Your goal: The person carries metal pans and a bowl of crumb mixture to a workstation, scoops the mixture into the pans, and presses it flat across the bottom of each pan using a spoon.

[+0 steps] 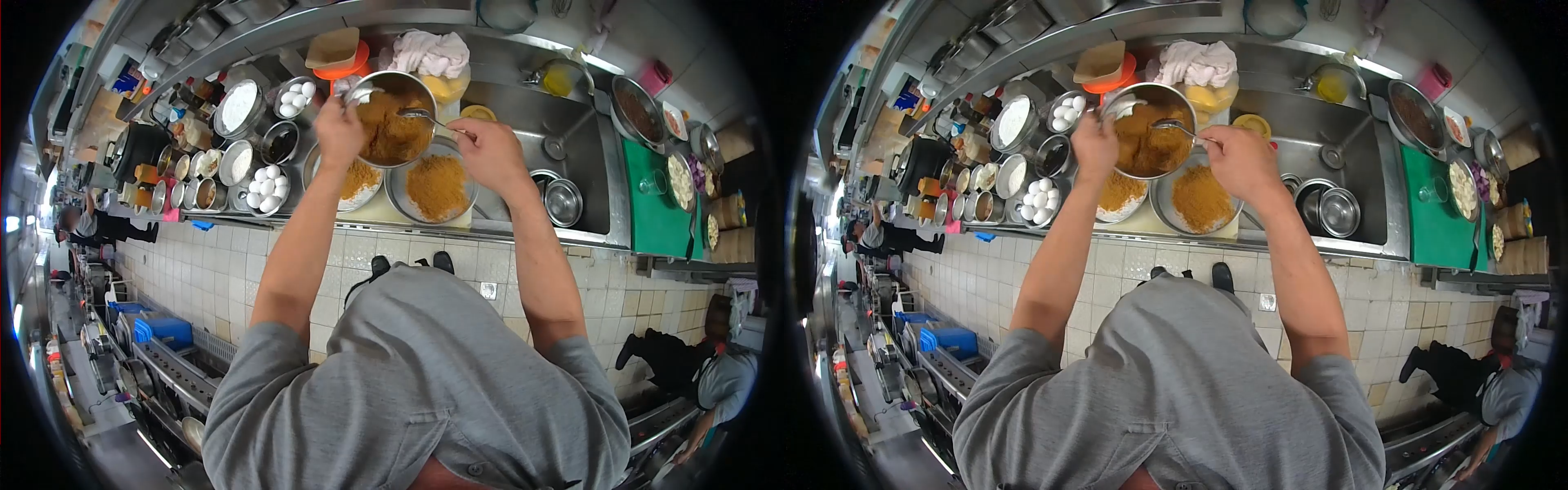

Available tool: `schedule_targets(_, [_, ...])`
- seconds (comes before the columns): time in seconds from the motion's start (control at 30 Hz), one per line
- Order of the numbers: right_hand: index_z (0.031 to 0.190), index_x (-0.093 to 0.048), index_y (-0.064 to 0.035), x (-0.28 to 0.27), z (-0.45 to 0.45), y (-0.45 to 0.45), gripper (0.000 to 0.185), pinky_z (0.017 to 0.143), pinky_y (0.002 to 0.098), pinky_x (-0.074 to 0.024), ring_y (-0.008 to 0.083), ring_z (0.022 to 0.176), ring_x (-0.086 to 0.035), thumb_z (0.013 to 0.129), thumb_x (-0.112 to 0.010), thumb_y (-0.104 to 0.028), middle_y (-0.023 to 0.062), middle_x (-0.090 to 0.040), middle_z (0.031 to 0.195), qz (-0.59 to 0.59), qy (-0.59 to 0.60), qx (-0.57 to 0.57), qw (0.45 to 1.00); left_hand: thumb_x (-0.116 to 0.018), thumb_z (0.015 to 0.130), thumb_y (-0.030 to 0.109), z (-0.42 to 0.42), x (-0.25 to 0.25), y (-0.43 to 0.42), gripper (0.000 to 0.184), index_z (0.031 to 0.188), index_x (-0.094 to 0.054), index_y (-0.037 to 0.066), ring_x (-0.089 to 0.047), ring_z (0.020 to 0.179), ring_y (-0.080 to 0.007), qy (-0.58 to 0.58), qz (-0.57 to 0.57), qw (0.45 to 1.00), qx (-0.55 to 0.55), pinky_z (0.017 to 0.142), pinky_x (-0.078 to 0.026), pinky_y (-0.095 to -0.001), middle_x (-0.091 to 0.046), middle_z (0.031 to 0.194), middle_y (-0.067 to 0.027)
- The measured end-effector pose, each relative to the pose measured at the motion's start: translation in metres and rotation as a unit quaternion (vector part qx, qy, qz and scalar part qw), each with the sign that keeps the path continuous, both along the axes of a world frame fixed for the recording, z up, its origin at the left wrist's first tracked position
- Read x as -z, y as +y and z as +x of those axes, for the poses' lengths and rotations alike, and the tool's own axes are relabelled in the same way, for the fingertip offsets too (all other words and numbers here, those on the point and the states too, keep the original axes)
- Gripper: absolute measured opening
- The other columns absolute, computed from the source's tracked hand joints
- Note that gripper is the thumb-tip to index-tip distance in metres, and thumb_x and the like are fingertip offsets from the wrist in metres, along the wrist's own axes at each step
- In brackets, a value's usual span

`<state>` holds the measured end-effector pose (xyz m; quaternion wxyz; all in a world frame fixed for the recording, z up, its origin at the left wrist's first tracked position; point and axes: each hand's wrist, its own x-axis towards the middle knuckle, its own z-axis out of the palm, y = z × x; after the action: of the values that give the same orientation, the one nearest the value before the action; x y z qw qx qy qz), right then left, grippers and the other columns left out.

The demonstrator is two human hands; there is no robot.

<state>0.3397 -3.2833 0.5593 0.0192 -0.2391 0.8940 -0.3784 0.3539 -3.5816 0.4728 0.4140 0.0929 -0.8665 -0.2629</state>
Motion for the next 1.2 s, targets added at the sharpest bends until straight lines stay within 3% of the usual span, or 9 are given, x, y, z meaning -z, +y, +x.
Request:
schedule_targets(0.17, [0.110, -0.078, -0.0064, -0.011, 0.028, -0.044, 0.018, 0.074, 0.0341, -0.0557, 0.0262, 0.079, -0.072, 0.095, -0.070, -0.013, 0.0146, -0.077, 0.097, -0.133, -0.007, -0.039, 0.990, -0.076, 0.099, 0.018, 0.073, 0.011, -0.084, 0.033, 0.078, -0.059, 0.000, -0.052, 0.067, -0.0121, 0.041, 0.444, 0.892, -0.066, 0.058, -0.045, -0.0361, -0.063, 0.075, -0.0038])
schedule_targets(0.4, [0.106, -0.078, -0.0096, -0.025, 0.059, -0.129, 0.016, 0.084, 0.0449, -0.0567, 0.0350, 0.097, -0.072, 0.094, -0.070, -0.016, 0.0124, -0.077, 0.099, -0.023, 0.102, -0.100, 0.990, -0.075, 0.100, 0.019, 0.110, 0.044, -0.075, 0.032, 0.077, -0.061, 0.001, -0.050, 0.068, -0.0076, 0.056, 0.488, 0.870, -0.045, 0.058, -0.043, -0.0321, -0.062, 0.072, -0.0018])
schedule_targets(0.6, [0.093, -0.079, -0.0107, -0.026, 0.069, -0.183, 0.016, 0.078, 0.0491, -0.0579, 0.0348, 0.088, -0.074, 0.087, -0.065, -0.011, 0.0141, -0.075, 0.089, 0.323, 0.120, -0.205, 0.916, -0.071, 0.102, 0.014, 0.156, 0.024, -0.104, 0.028, 0.080, -0.064, -0.001, -0.052, 0.069, -0.0058, -0.103, 0.480, 0.869, -0.053, 0.058, -0.043, -0.0268, -0.069, 0.085, -0.0021])
schedule_targets(0.7, [0.088, -0.078, -0.0094, 0.010, 0.075, -0.227, 0.015, 0.077, 0.0510, -0.0579, 0.0349, 0.086, -0.075, 0.085, -0.063, -0.011, 0.0158, -0.075, 0.086, 0.343, 0.107, -0.194, 0.913, -0.067, 0.102, 0.008, 0.163, 0.033, -0.108, 0.040, 0.140, -0.063, -0.004, -0.045, 0.065, -0.0017, -0.080, 0.471, 0.878, 0.023, 0.060, -0.041, -0.0230, -0.053, 0.071, 0.0103])
schedule_targets(0.8, [0.086, -0.075, -0.0071, 0.007, 0.076, -0.235, 0.013, 0.076, 0.0502, -0.0584, 0.0349, 0.087, -0.075, 0.086, -0.063, -0.012, 0.0164, -0.075, 0.086, 0.293, 0.108, -0.142, 0.939, -0.067, 0.102, 0.006, 0.180, 0.027, -0.123, 0.036, 0.136, -0.063, -0.006, -0.050, 0.071, -0.0021, -0.110, 0.511, 0.852, 0.044, 0.064, -0.044, -0.0223, -0.064, 0.083, 0.0048])
schedule_targets(0.97, [0.084, -0.070, -0.0052, -0.007, 0.086, -0.245, 0.013, 0.075, 0.0479, -0.0593, 0.0345, 0.088, -0.076, 0.089, -0.062, -0.014, 0.0185, -0.074, 0.087, 0.260, 0.113, -0.105, 0.953, -0.067, 0.097, 0.004, 0.214, 0.023, -0.145, 0.027, 0.073, -0.061, -0.008, -0.071, 0.110, -0.0258, -0.125, 0.407, 0.904, 0.035, 0.089, -0.054, -0.0377, -0.069, 0.132, -0.0260])
schedule_targets(1.07, [0.093, -0.074, -0.0079, 0.034, 0.100, -0.282, 0.015, 0.076, 0.0487, -0.0597, 0.0350, 0.090, -0.077, 0.091, -0.063, -0.018, 0.0196, -0.076, 0.093, 0.337, 0.015, -0.116, 0.934, -0.065, 0.096, 0.002, 0.230, 0.012, -0.159, 0.023, 0.076, -0.062, -0.009, -0.070, 0.116, -0.0314, -0.102, 0.273, 0.955, 0.050, 0.091, -0.054, -0.0405, -0.064, 0.140, -0.0280])
schedule_targets(1.13, [0.100, -0.079, -0.0079, 0.036, 0.114, -0.306, 0.020, 0.080, 0.0487, -0.0607, 0.0378, 0.089, -0.077, 0.090, -0.064, -0.018, 0.0204, -0.078, 0.094, 0.329, -0.065, -0.135, 0.932, -0.062, 0.095, -0.002, 0.238, -0.008, -0.165, 0.016, 0.104, -0.069, -0.013, -0.072, 0.109, -0.0237, -0.117, 0.256, 0.959, 0.034, 0.086, -0.057, -0.0346, -0.064, 0.136, -0.0329])
schedule_targets(1.2, [0.095, -0.077, -0.0048, 0.043, 0.126, -0.316, 0.019, 0.081, 0.0522, -0.0601, 0.0408, 0.087, -0.076, 0.087, -0.062, -0.015, 0.0226, -0.077, 0.090, 0.237, -0.107, -0.122, 0.958, -0.060, 0.098, -0.004, 0.244, -0.031, -0.165, 0.050, 0.146, -0.050, -0.014, -0.069, 0.086, -0.0131, -0.151, 0.365, 0.919, 0.017, 0.076, -0.057, -0.0284, -0.071, 0.115, -0.0160])
